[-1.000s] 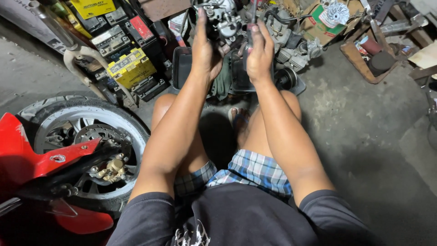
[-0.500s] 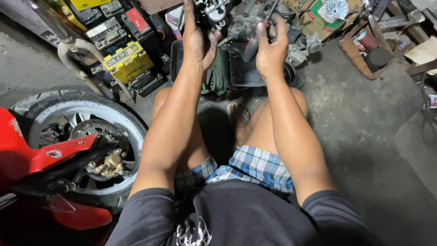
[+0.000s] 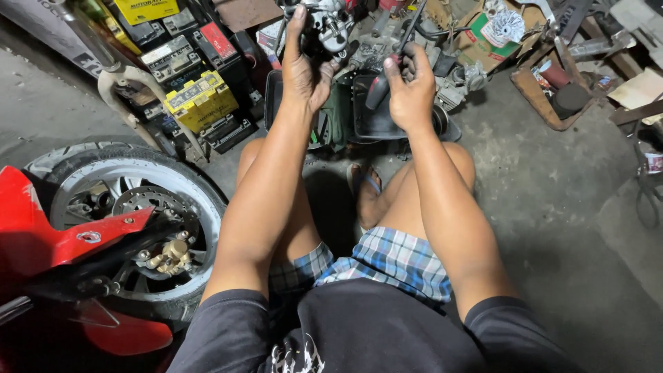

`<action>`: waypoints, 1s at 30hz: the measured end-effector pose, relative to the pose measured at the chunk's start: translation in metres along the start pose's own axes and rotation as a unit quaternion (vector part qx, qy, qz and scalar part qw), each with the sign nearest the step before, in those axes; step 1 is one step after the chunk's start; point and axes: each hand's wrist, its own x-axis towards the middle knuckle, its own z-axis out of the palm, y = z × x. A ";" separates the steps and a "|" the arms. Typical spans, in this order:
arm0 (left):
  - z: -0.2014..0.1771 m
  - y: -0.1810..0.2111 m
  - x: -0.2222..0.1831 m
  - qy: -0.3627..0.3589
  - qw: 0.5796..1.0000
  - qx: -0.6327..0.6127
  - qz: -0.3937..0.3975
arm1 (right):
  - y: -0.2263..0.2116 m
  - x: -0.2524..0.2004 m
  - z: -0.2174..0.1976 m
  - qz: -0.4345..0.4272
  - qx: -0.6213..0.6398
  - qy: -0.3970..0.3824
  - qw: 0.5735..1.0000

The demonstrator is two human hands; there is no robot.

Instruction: Disassembling and inspecting a motorcycle carburetor using a screwdriver in a workshop setting.

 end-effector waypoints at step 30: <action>-0.013 0.032 0.002 -0.058 0.996 -0.029 0.054 | 0.088 0.002 0.090 0.128 -0.248 -0.171 0.945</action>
